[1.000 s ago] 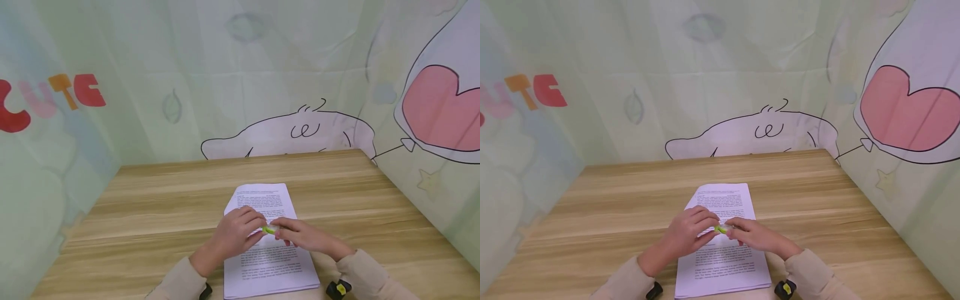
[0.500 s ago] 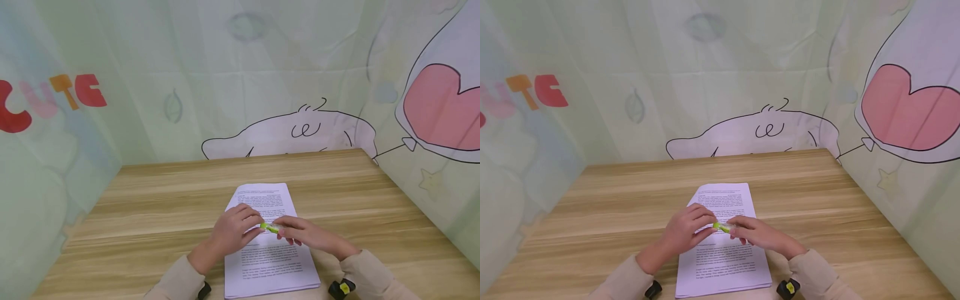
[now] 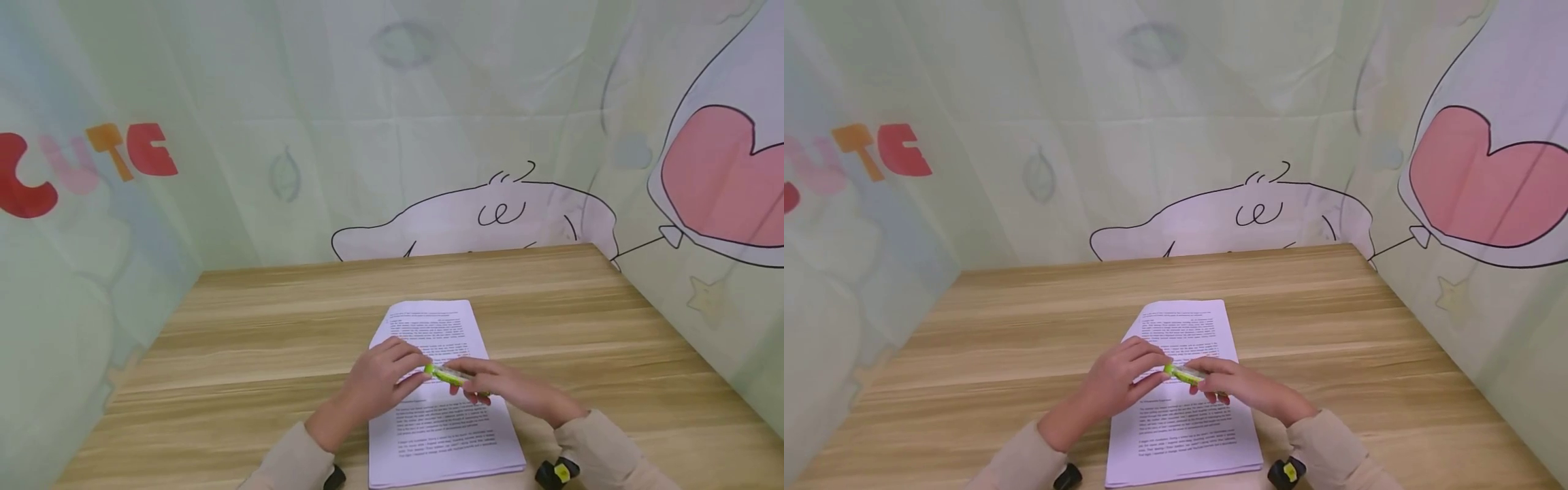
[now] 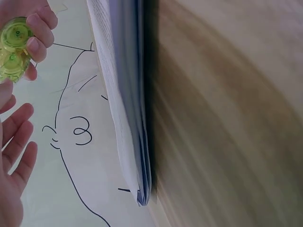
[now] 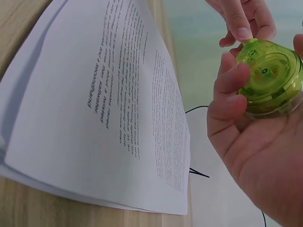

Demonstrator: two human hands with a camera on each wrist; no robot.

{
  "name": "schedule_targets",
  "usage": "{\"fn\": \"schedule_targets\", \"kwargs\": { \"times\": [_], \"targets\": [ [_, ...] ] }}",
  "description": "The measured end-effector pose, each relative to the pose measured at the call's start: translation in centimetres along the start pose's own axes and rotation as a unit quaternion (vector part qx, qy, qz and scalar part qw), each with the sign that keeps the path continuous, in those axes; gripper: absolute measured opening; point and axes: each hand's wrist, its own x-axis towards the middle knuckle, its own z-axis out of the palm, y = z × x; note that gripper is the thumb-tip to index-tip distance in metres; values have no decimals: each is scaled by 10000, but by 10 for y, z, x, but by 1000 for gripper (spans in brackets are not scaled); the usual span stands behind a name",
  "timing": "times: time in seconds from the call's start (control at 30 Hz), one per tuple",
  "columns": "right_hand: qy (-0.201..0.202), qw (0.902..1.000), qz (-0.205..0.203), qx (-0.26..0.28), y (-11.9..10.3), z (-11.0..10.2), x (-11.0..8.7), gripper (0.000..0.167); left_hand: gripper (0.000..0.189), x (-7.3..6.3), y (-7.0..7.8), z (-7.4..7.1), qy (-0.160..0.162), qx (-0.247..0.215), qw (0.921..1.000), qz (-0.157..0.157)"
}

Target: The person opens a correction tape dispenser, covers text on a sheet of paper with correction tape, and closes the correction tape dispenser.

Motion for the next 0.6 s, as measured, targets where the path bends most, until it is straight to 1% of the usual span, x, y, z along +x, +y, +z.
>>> {"fn": "schedule_targets", "kwargs": {
  "times": [0.17, 0.4, 0.53, 0.6],
  "targets": [
    [-113, 9998, 96, 116, 3, -2, 1, 47, 15, -1, -1, 2, 32, -35, 10000, -41],
    [-194, 9998, 5, 66, 4, -2, -1, 51, 16, -3, -1, 2, 37, 59, 10000, 21],
    [-85, 9998, 83, -174, 3, -3, -2, 53, 26, -3, 1, 0, -145, 134, 9996, -187],
    [23, 9993, 101, -348, 2, -5, -2, 53, 33, -3, 4, -3, -360, 206, 9982, -439]
  ]
}}
